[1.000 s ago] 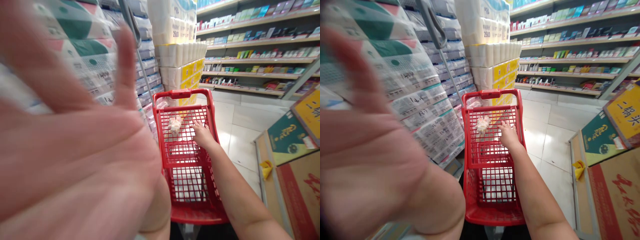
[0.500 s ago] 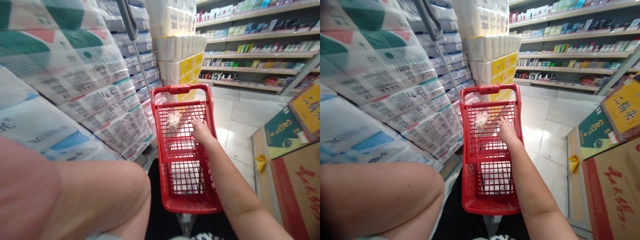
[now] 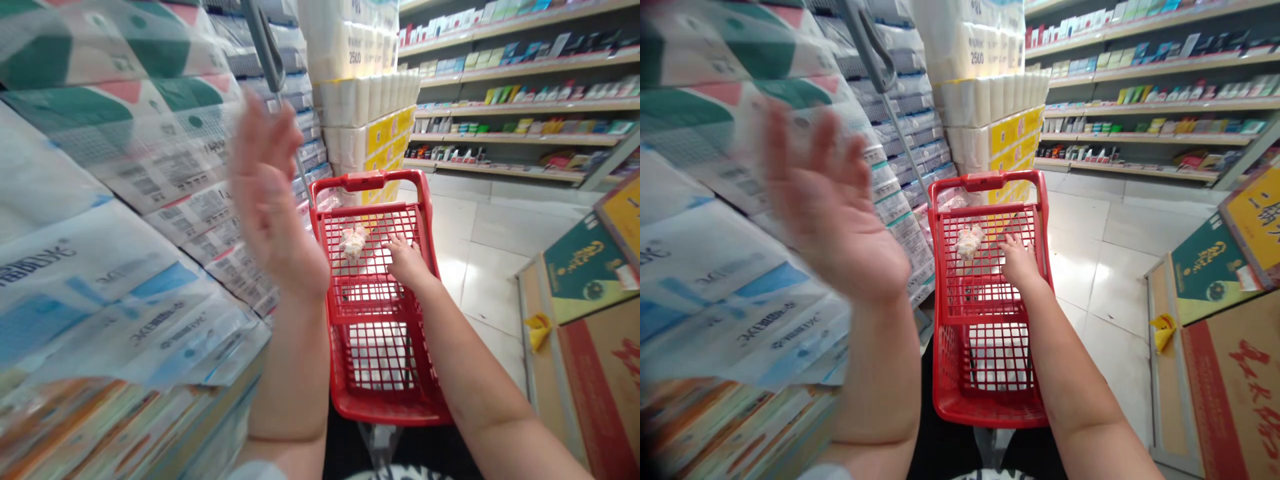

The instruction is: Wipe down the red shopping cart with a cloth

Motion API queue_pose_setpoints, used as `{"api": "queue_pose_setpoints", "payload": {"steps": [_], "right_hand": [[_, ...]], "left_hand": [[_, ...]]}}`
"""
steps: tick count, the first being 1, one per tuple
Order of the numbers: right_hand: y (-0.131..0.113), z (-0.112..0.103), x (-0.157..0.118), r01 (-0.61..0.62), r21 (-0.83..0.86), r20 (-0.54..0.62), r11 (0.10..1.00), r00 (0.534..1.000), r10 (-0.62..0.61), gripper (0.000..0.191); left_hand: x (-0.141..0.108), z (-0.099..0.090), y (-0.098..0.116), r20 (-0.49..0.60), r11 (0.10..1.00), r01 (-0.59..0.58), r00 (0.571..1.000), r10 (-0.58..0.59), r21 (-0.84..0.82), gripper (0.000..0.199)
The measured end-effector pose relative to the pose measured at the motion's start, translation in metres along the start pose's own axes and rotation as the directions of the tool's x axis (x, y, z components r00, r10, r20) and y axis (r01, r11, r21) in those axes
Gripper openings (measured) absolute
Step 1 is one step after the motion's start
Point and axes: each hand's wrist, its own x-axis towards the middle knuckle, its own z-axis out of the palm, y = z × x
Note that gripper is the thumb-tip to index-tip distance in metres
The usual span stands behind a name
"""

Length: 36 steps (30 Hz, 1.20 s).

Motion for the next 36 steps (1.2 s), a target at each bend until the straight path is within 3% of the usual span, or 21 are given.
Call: {"api": "queue_pose_setpoints", "payload": {"steps": [2, 4, 7, 8, 11, 14, 15, 18, 20, 24, 27, 29, 32, 33, 34, 36], "right_hand": [[-0.001, 0.0, 0.0, 0.001, -0.013, 0.007, 1.0, 1.0, -0.001, 0.066], [-0.001, 0.0, 0.0, 0.005, -0.028, 0.014, 1.0, 1.0, -0.005, 0.067], [-0.001, 0.0, 0.0, 0.009, -0.044, 0.005, 0.999, 1.0, -0.009, 0.066], [0.0, 0.001, -0.001, 0.01, -0.045, -0.002, 0.999, 1.0, -0.01, 0.065], [0.0, 0.002, -0.001, 0.019, -0.04, -0.01, 0.999, 1.0, -0.019, 0.064], [-0.001, 0.001, 0.001, 0.014, -0.028, -0.009, 1.0, 1.0, -0.014, 0.065], [-0.002, 0.001, 0.001, 0.006, -0.025, -0.006, 1.0, 1.0, -0.007, 0.066], [-0.004, 0.0, 0.003, -0.015, -0.024, 0.009, 1.0, 1.0, 0.015, 0.066], [-0.005, 0.0, 0.004, -0.015, -0.024, 0.013, 1.0, 1.0, 0.016, 0.066], [-0.004, 0.002, 0.005, -0.009, -0.027, 0.0, 1.0, 1.0, 0.009, 0.066], [-0.004, 0.003, 0.006, -0.013, -0.037, 0.002, 0.999, 1.0, 0.013, 0.067], [-0.004, 0.004, 0.005, -0.014, -0.037, 0.002, 0.999, 1.0, 0.014, 0.068], [-0.003, 0.005, 0.005, -0.014, -0.027, -0.007, 1.0, 1.0, 0.014, 0.069], [-0.003, 0.006, 0.005, -0.015, -0.025, -0.011, 1.0, 1.0, 0.014, 0.069], [-0.003, 0.007, 0.005, -0.017, -0.026, -0.013, 1.0, 1.0, 0.016, 0.069], [-0.002, 0.009, 0.006, -0.019, -0.032, -0.013, 0.999, 1.0, 0.019, 0.068]], "left_hand": [[-0.014, 0.03, -0.024, 0.233, 0.986, 0.016, 0.971, -0.055, 0.168, 0.038], [-0.035, 0.058, -0.055, 0.439, 0.887, 0.031, 0.86, -0.258, 0.46, 0.036], [-0.075, 0.086, -0.096, 0.465, 0.68, 0.053, 0.69, -0.555, 0.731, 0.036], [-0.088, 0.09, -0.104, 0.445, 0.635, 0.068, 0.657, -0.609, 0.769, 0.038], [-0.118, 0.093, -0.112, 0.551, 0.686, -0.06, 0.648, -0.526, 0.725, 0.047], [-0.125, 0.089, -0.111, 0.702, 0.761, -0.213, 0.589, -0.4, 0.612, 0.054], [-0.123, 0.087, -0.111, 0.696, 0.751, -0.218, 0.593, -0.404, 0.623, 0.055], [-0.113, 0.079, -0.114, 0.527, 0.634, -0.127, 0.69, -0.496, 0.763, 0.052], [-0.109, 0.074, -0.116, 0.473, 0.592, -0.108, 0.722, -0.505, 0.798, 0.05], [-0.107, 0.067, -0.118, 0.54, 0.629, -0.135, 0.668, -0.512, 0.765, 0.053], [-0.11, 0.071, -0.115, 0.5, 0.626, -0.073, 0.676, -0.541, 0.776, 0.055], [-0.115, 0.077, -0.111, 0.547, 0.677, -0.093, 0.674, -0.497, 0.73, 0.059], [-0.118, 0.082, -0.106, 0.719, 0.799, -0.178, 0.575, -0.389, 0.574, 0.062], [-0.117, 0.081, -0.107, 0.737, 0.815, -0.182, 0.565, -0.372, 0.55, 0.061], [-0.114, 0.078, -0.11, 0.715, 0.809, -0.166, 0.589, -0.377, 0.563, 0.058], [-0.108, 0.071, -0.116, 0.581, 0.748, -0.087, 0.691, -0.43, 0.658, 0.052]]}}
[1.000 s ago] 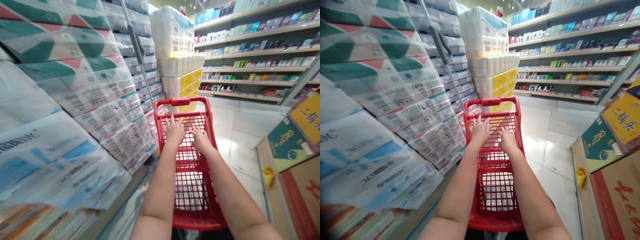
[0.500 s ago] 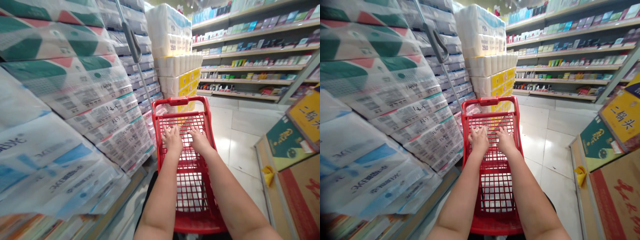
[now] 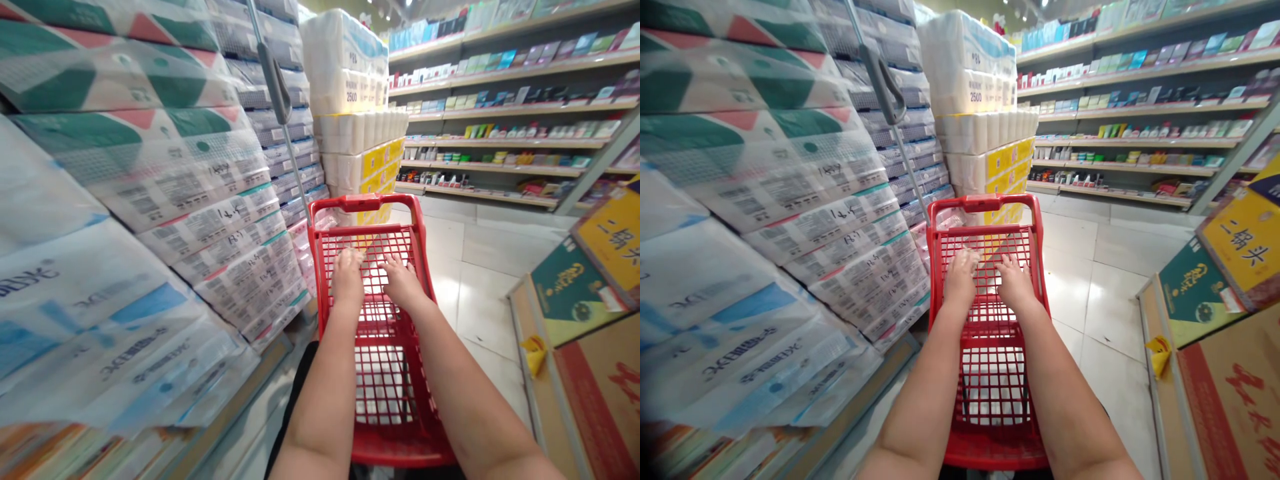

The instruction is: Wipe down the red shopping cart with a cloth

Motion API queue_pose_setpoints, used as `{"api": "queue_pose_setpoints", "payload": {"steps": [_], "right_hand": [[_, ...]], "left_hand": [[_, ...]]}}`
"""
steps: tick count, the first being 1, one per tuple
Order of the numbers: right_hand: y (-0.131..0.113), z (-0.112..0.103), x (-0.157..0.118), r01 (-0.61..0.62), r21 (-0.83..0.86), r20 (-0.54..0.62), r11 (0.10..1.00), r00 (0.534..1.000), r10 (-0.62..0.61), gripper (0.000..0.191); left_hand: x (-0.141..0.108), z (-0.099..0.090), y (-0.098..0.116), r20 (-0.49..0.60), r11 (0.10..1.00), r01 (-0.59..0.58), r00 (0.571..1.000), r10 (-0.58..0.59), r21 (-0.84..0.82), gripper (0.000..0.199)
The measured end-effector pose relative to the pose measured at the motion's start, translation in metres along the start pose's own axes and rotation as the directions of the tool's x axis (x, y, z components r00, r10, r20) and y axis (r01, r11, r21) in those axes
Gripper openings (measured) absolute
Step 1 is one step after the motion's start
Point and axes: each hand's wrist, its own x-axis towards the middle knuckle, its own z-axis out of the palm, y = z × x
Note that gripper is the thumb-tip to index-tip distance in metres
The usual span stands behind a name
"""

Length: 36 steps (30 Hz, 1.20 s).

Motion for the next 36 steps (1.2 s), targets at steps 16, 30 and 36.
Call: {"api": "queue_pose_setpoints", "payload": {"steps": [16, 30, 36], "right_hand": [[-0.004, -0.002, -0.002, -0.005, -0.018, 0.016, 1.0, 1.0, 0.006, 0.067], [-0.004, -0.002, -0.006, 0.002, -0.027, 0.01, 1.0, 1.0, -0.002, 0.065], [-0.003, -0.001, -0.006, -0.003, -0.031, 0.002, 1.0, 1.0, 0.003, 0.067]], "left_hand": [[-0.004, 0.002, 0.003, 0.059, 0.999, 0.046, 0.997, -0.047, 0.007, 0.052], [-0.014, 0.002, 0.016, 0.141, 0.992, -0.121, 0.983, 0.118, 0.015, 0.045], [-0.007, 0.004, 0.004, -0.05, 1.0, 0.027, 0.998, -0.028, -0.006, 0.047]]}}
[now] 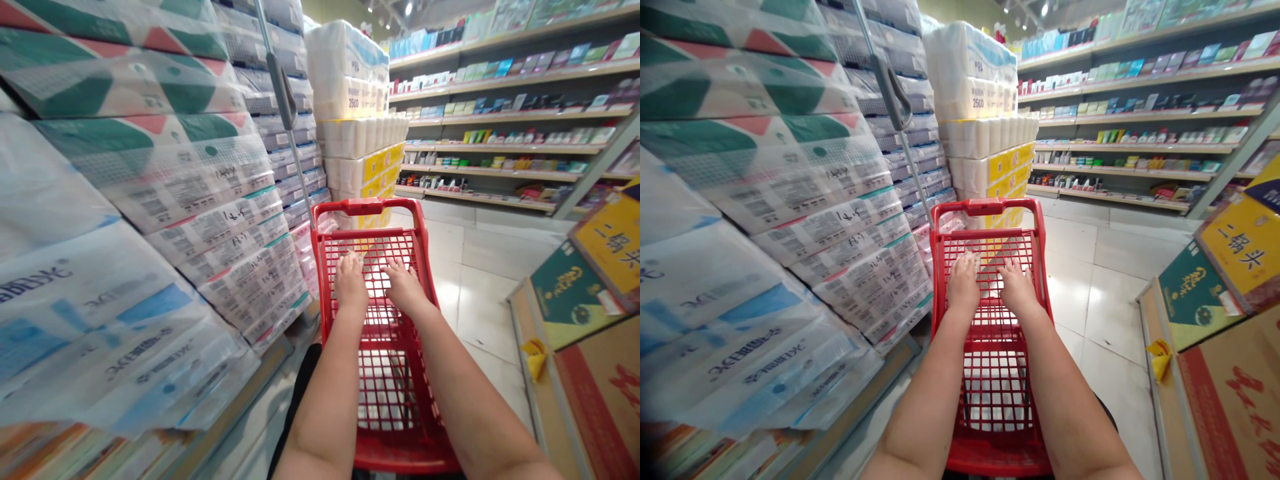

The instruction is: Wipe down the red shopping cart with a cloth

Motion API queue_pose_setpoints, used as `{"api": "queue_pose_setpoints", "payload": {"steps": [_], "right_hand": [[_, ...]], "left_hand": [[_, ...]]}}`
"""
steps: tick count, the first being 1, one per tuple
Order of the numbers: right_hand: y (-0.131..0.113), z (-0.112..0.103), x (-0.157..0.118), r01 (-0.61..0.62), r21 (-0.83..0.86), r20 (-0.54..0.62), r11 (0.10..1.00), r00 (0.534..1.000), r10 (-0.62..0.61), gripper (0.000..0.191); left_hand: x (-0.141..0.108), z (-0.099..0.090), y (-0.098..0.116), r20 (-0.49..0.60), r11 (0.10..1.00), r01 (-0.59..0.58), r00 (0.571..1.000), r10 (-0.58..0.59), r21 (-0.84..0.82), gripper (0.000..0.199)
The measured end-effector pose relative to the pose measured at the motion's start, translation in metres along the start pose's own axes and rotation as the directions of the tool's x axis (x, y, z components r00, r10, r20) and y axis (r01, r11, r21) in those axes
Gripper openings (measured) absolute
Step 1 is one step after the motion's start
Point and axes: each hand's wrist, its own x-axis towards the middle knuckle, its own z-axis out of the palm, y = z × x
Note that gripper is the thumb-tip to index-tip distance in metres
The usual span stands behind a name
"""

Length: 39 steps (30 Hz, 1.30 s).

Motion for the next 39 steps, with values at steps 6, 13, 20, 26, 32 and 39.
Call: {"api": "queue_pose_setpoints", "payload": {"steps": [6, 13, 20, 26, 32, 39], "right_hand": [[0.0, 0.0, 0.001, -0.007, 0.009, 0.013, 1.0, 1.0, 0.007, 0.072], [-0.004, -0.001, -0.001, -0.001, -0.005, 0.0, 1.0, 1.0, 0.001, 0.065], [-0.002, -0.001, -0.003, 0.021, 0.005, -0.004, 1.0, 1.0, -0.021, 0.068], [-0.006, -0.002, -0.009, 0.019, 0.0, -0.016, 1.0, 1.0, -0.019, 0.065], [-0.011, -0.013, -0.026, 0.012, 0.018, -0.001, 1.0, 1.0, -0.012, 0.065], [-0.03, -0.025, -0.051, 0.086, 0.208, -0.127, 0.974, 0.99, -0.06, 0.064]], "left_hand": [[-0.005, 0.004, 0.01, 0.153, 0.973, -0.188, 0.966, 0.207, -0.132, 0.064], [-0.004, 0.003, 0.009, 0.05, 0.995, 0.101, 0.993, -0.102, 0.017, 0.063], [-0.028, -0.039, 0.005, 0.019, 0.993, 0.109, 0.994, -0.11, 0.046, 0.052], [-0.086, -0.053, -0.017, 0.203, 0.962, -0.066, 0.979, 0.012, 0.265, 0.029], [-0.106, -0.044, -0.021, 0.166, 0.936, -0.137, 0.982, 0.086, 0.323, 0.037], [-0.113, -0.05, -0.013, 0.129, 0.951, -0.127, 0.987, 0.093, 0.283, 0.038]]}}
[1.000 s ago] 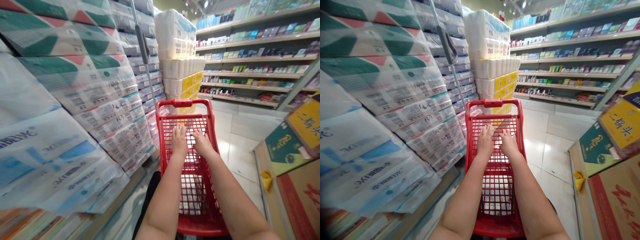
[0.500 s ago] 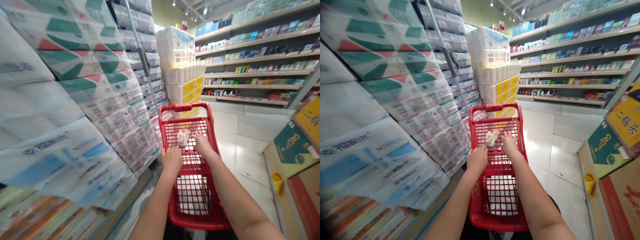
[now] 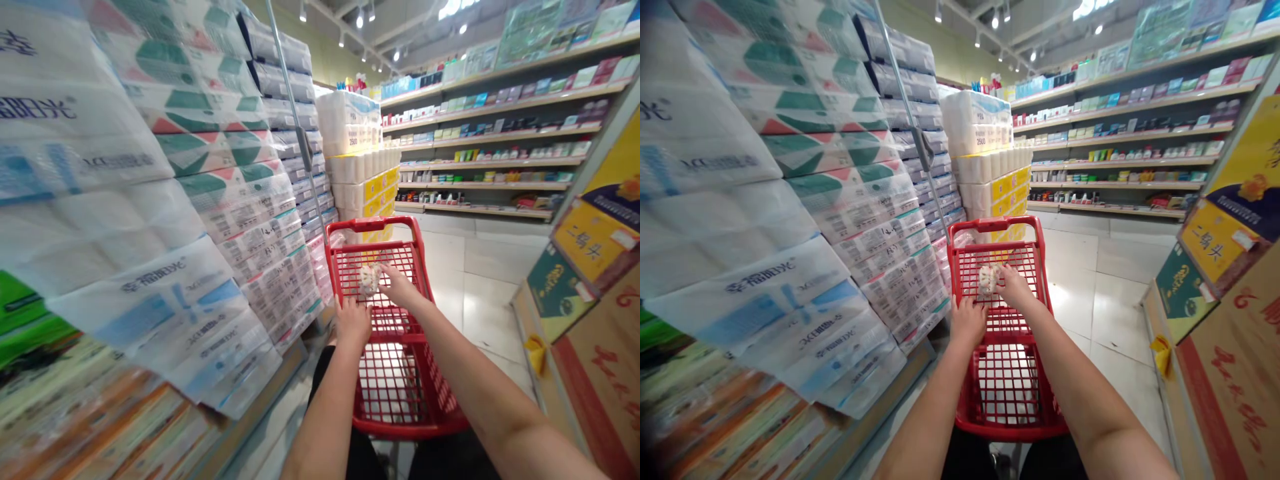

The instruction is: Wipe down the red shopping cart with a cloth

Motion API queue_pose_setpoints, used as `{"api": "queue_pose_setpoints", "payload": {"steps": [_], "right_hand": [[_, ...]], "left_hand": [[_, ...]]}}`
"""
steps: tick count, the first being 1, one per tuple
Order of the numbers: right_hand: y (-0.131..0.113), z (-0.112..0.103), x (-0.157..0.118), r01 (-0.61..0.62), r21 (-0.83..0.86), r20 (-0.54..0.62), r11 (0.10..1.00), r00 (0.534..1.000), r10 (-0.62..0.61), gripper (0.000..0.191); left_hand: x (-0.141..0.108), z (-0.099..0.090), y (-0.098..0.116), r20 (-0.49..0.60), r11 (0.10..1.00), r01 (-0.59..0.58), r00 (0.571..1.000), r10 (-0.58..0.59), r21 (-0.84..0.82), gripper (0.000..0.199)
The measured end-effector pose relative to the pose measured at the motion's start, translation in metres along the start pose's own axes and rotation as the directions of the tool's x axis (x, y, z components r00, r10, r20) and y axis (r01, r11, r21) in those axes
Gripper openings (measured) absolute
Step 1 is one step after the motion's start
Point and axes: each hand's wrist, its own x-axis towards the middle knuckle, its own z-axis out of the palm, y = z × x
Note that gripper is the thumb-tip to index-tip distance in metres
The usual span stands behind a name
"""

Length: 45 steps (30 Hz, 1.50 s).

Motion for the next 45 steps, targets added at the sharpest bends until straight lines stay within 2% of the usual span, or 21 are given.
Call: {"api": "queue_pose_setpoints", "payload": {"steps": [2, 7, 12, 14, 16, 18, 20, 23, 25, 29, 31, 34, 35, 39, 43, 45], "right_hand": [[-0.013, 0.007, -0.006, 0.052, -0.027, -0.048, 0.998, 0.997, -0.053, 0.063], [-0.035, 0.026, -0.012, 0.147, -0.076, -0.018, 0.986, 0.989, -0.148, 0.049], [-0.036, 0.022, -0.005, 0.106, -0.026, -0.064, 0.994, 0.992, -0.108, 0.025], [-0.035, 0.02, -0.009, 0.089, -0.023, -0.093, 0.996, 0.992, -0.091, 0.032], [-0.031, 0.02, -0.02, 0.148, -0.039, -0.099, 0.988, 0.984, -0.151, 0.044], [-0.026, 0.023, -0.033, 0.258, -0.054, -0.071, 0.965, 0.963, -0.261, 0.048], [-0.018, 0.027, -0.045, 0.328, -0.051, -0.067, 0.943, 0.941, -0.331, 0.039], [-0.007, 0.035, -0.054, 0.31, -0.016, -0.226, 0.951, 0.925, -0.306, 0.025], [-0.004, 0.042, -0.055, 0.335, 0.019, -0.323, 0.942, 0.894, -0.311, 0.024], [-0.008, 0.049, -0.063, 0.504, 0.099, -0.294, 0.858, 0.839, -0.458, 0.034], [-0.01, 0.048, -0.069, 0.466, 0.138, -0.316, 0.874, 0.857, -0.407, 0.039], [-0.011, 0.046, -0.078, 0.265, 0.173, -0.432, 0.949, 0.886, -0.169, 0.052], [-0.012, 0.047, -0.081, 0.241, 0.171, -0.44, 0.955, 0.886, -0.144, 0.056], [-0.016, 0.052, -0.089, 0.385, 0.108, -0.317, 0.917, 0.887, -0.335, 0.05], [-0.014, 0.055, -0.094, 0.248, 0.04, -0.396, 0.968, 0.893, -0.212, 0.04], [-0.011, 0.057, -0.095, 0.288, 0.009, -0.366, 0.958, 0.892, -0.265, 0.04]], "left_hand": [[-0.001, -0.001, 0.001, -0.003, 1.0, 0.007, 1.0, -0.007, -0.029, 0.035], [-0.003, -0.002, 0.0, -0.035, 0.998, 0.019, 0.999, -0.021, -0.06, 0.033], [-0.008, -0.005, -0.004, -0.058, 0.998, 0.028, 0.998, -0.031, -0.054, 0.031], [-0.01, -0.006, -0.005, -0.055, 0.998, 0.027, 0.998, -0.03, -0.051, 0.032], [-0.011, -0.007, -0.006, -0.051, 0.999, 0.018, 0.999, -0.02, -0.044, 0.031], [-0.011, -0.007, -0.007, -0.053, 0.999, 0.007, 0.999, -0.009, -0.039, 0.031], [-0.011, -0.006, -0.007, -0.063, 0.999, 0.0, 0.998, -0.002, -0.04, 0.031], [-0.01, -0.002, -0.007, -0.08, 0.999, -0.009, 0.997, 0.006, -0.043, 0.031], [-0.009, 0.001, -0.007, -0.093, 0.999, -0.01, 0.996, 0.006, -0.044, 0.032], [-0.009, 0.005, -0.009, -0.107, 0.999, -0.029, 0.994, 0.024, -0.043, 0.032], [-0.009, 0.005, -0.01, -0.112, 0.998, -0.035, 0.993, 0.03, -0.043, 0.032], [-0.011, 0.005, -0.012, -0.117, 0.999, -0.03, 0.993, 0.024, -0.044, 0.034], [-0.011, 0.005, -0.012, -0.112, 0.999, -0.029, 0.993, 0.024, -0.044, 0.034], [-0.011, 0.004, -0.011, -0.088, 0.999, -0.035, 0.996, 0.032, -0.041, 0.031], [-0.01, 0.006, -0.01, -0.103, 0.999, -0.034, 0.994, 0.03, -0.032, 0.034], [-0.009, 0.007, -0.009, -0.102, 0.999, -0.03, 0.994, 0.026, -0.037, 0.033]]}}
